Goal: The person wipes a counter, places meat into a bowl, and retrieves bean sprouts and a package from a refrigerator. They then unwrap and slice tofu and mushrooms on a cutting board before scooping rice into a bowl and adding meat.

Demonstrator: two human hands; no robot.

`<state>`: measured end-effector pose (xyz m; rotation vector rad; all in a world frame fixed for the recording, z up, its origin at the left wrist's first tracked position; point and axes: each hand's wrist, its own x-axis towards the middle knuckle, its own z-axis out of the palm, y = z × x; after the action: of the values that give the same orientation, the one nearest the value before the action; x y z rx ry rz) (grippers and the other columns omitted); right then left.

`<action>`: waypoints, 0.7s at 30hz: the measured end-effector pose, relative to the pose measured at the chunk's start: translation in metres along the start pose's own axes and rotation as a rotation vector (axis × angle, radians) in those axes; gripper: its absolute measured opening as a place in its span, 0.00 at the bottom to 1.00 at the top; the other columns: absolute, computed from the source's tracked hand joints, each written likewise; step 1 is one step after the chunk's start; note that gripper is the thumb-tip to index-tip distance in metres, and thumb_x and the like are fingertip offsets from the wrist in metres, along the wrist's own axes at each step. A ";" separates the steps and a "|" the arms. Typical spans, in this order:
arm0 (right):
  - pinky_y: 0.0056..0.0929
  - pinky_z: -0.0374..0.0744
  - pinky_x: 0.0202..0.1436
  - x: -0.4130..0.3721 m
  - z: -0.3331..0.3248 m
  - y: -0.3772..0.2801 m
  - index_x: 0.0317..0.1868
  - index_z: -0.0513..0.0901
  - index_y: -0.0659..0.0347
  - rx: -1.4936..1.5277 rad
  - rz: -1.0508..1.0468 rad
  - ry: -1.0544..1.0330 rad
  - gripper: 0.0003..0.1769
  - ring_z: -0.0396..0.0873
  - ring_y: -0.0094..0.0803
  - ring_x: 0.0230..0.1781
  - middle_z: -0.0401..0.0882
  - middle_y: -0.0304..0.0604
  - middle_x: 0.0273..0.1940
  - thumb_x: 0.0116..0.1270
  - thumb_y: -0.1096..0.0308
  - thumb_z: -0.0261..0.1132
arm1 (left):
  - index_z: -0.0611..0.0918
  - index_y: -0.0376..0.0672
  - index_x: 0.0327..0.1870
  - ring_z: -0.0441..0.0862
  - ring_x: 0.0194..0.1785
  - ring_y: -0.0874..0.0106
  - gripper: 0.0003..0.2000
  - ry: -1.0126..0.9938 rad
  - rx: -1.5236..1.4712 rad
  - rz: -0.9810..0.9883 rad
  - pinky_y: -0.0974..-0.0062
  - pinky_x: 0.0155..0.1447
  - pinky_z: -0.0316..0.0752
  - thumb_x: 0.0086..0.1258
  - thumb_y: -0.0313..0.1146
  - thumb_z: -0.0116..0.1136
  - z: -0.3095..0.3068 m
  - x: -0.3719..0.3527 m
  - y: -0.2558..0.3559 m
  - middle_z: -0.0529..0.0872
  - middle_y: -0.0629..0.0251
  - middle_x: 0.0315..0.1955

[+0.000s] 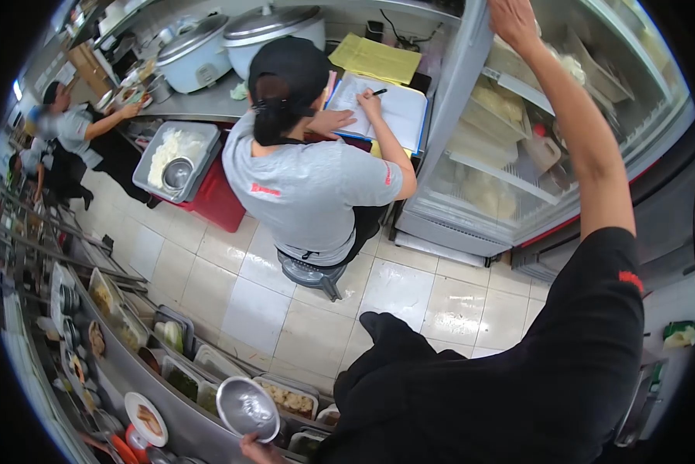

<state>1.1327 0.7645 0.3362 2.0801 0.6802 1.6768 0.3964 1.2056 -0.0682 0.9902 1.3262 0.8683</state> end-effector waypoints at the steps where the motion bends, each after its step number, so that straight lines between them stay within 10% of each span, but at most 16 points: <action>1: 0.43 0.70 0.47 0.015 -0.010 -0.003 0.44 0.77 0.61 -0.037 -0.036 -0.084 0.20 0.70 0.47 0.48 0.74 0.49 0.45 0.45 0.73 0.59 | 0.72 0.39 0.26 0.70 0.24 0.71 0.07 -0.007 -0.054 0.004 0.76 0.29 0.67 0.43 0.26 0.51 0.037 -0.017 0.009 0.71 0.67 0.24; 6: 0.36 0.69 0.47 0.026 0.012 -0.007 0.28 0.84 0.58 -0.179 -0.030 -0.407 0.09 0.71 0.41 0.48 0.76 0.43 0.43 0.51 0.67 0.58 | 0.72 0.33 0.29 0.76 0.25 0.66 0.12 -0.179 0.026 -0.151 0.72 0.26 0.72 0.40 0.23 0.50 0.136 -0.050 0.026 0.75 0.58 0.26; 13: 0.37 0.66 0.46 0.018 0.010 -0.036 0.29 0.86 0.48 -0.180 0.156 -0.569 0.11 0.72 0.35 0.47 0.77 0.39 0.39 0.56 0.65 0.55 | 0.72 0.32 0.26 0.73 0.24 0.72 0.09 -0.454 0.076 -0.032 0.76 0.31 0.70 0.39 0.20 0.46 0.197 -0.045 0.007 0.75 0.63 0.24; 21: 0.36 0.66 0.40 -0.033 -0.197 -0.078 0.16 0.75 0.60 0.175 0.275 -0.069 0.08 0.66 0.39 0.38 0.70 0.40 0.30 0.43 0.65 0.62 | 0.73 0.35 0.18 0.65 0.20 0.80 0.03 -0.825 0.308 0.023 0.83 0.26 0.59 0.41 0.20 0.47 0.292 -0.059 0.035 0.74 0.68 0.17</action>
<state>0.9242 0.8072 0.3075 2.4376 0.5571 1.7296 0.6852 1.1397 -0.0184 1.4040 0.7358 0.1996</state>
